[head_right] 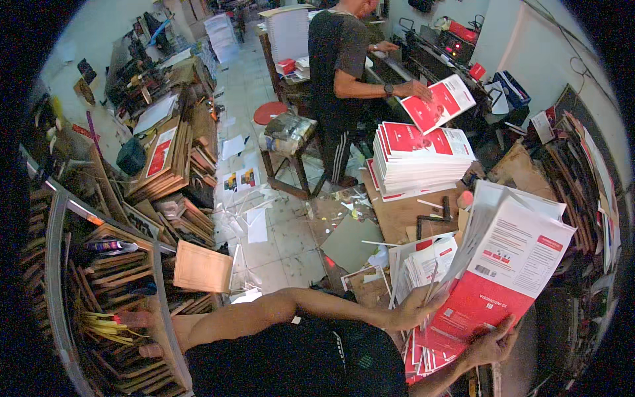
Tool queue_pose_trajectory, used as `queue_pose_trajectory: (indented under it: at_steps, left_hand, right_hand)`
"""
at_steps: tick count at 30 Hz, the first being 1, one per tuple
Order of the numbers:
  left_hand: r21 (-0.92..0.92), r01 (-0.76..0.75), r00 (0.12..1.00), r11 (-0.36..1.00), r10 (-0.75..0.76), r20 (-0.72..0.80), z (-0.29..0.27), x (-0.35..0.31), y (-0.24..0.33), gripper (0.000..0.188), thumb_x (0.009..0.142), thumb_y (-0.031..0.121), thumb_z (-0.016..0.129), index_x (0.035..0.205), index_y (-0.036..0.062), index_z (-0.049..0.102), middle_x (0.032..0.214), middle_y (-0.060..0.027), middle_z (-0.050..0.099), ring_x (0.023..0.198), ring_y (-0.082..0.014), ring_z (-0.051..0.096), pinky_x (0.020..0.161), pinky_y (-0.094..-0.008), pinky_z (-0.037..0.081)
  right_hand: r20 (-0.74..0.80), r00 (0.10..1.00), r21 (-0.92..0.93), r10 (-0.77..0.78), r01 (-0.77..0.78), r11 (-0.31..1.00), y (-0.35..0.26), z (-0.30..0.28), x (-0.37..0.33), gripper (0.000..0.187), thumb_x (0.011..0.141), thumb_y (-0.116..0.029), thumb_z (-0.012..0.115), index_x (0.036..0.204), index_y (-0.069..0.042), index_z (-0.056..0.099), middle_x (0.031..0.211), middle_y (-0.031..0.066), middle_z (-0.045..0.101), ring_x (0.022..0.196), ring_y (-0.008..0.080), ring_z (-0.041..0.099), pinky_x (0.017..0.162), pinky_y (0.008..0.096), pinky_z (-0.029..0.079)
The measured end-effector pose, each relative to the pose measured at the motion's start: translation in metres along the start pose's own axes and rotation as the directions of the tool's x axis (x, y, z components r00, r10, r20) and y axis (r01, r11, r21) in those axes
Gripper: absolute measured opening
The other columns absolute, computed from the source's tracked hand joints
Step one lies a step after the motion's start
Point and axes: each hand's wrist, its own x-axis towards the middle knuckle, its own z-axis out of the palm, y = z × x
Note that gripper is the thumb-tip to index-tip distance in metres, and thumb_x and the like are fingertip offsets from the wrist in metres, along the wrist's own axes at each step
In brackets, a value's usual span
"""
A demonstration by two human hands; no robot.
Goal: The person peels scrap border paper from die-cut printed sheets by hand, separates the waste strips, and aligns and stacks the printed sheets on the worktable.
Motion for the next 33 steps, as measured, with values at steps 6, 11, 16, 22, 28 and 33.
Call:
queue_pose_trajectory:
  at_steps: [6, 11, 16, 22, 28, 33]
  left_hand:
    - [-0.296, 0.192, 0.979, 0.936, -0.204, -0.008, -0.004, 0.008, -0.022, 0.049, 0.092, 0.047, 0.053, 0.117, 0.0047, 0.052, 0.094, -0.0006, 0.055, 0.087, -0.0072, 0.048, 0.075, -0.0270, 0.043]
    - [-0.836, 0.378, 0.893, 0.398, -0.393, 0.217, -0.033, 0.012, -0.039, 0.076, 0.085, 0.066, 0.044, 0.136, 0.0103, 0.039, 0.126, -0.0120, 0.051, 0.113, -0.0283, 0.049, 0.096, -0.0480, 0.039]
    - [-0.851, 0.416, 0.876, 0.320, -0.393, 0.280, -0.086, 0.038, -0.027, 0.072, 0.086, 0.055, 0.051, 0.138, 0.0063, 0.039, 0.136, -0.0163, 0.047, 0.124, -0.0341, 0.045, 0.106, -0.0502, 0.032]
    - [-0.492, 0.548, 0.835, 0.677, -0.475, 0.277, -0.114, 0.016, -0.080, 0.070, 0.089, 0.054, 0.048, 0.136, 0.0015, 0.041, 0.132, -0.0158, 0.050, 0.121, -0.0295, 0.048, 0.104, -0.0437, 0.036]
    - [-0.129, 0.503, 0.841, 0.854, -0.450, 0.300, -0.126, 0.024, -0.077, 0.067, 0.091, 0.051, 0.049, 0.131, -0.0020, 0.045, 0.127, -0.0125, 0.054, 0.117, -0.0226, 0.052, 0.102, -0.0373, 0.037]
    - [-0.316, 0.786, 0.608, 0.532, -0.568, 0.555, -0.106, 0.039, -0.048, 0.064, 0.089, 0.041, 0.057, 0.135, 0.0007, 0.040, 0.127, -0.0117, 0.054, 0.116, -0.0241, 0.053, 0.098, -0.0398, 0.042]
  right_hand:
    - [0.172, 0.974, -0.149, -0.151, 0.177, 0.973, -0.007, -0.013, 0.016, 0.035, 0.089, -0.026, 0.065, 0.065, -0.005, 0.050, 0.049, -0.0004, 0.046, 0.039, 0.0050, 0.039, 0.035, 0.0227, 0.030]
    - [0.398, 0.890, -0.194, 0.223, -0.156, 0.969, 0.005, -0.026, 0.017, 0.025, 0.083, -0.017, 0.072, 0.071, -0.004, 0.055, 0.053, -0.0008, 0.049, 0.040, 0.0066, 0.045, 0.036, 0.0239, 0.036]
    - [0.637, 0.736, -0.238, -0.231, 0.473, 0.848, 0.010, -0.017, 0.041, 0.040, 0.072, -0.025, 0.081, 0.063, -0.002, 0.050, 0.049, 0.0044, 0.053, 0.041, 0.0113, 0.055, 0.041, 0.0256, 0.040]
    - [0.671, 0.629, -0.142, -0.393, 0.629, 0.764, 0.044, -0.047, 0.044, 0.041, 0.064, -0.025, 0.085, 0.056, -0.006, 0.049, 0.048, 0.0051, 0.054, 0.040, 0.0146, 0.057, 0.041, 0.0246, 0.040]
    - [0.744, 0.564, -0.216, -0.358, 0.710, 0.670, 0.053, -0.064, 0.041, 0.046, 0.060, -0.044, 0.082, 0.052, -0.011, 0.050, 0.046, 0.0023, 0.049, 0.043, 0.0226, 0.048, 0.047, 0.0360, 0.039]
    - [0.827, 0.399, -0.152, -0.396, 0.836, 0.527, 0.025, -0.061, 0.039, 0.047, 0.064, -0.049, 0.078, 0.053, -0.013, 0.050, 0.047, 0.0030, 0.050, 0.044, 0.0235, 0.050, 0.053, 0.0346, 0.042]
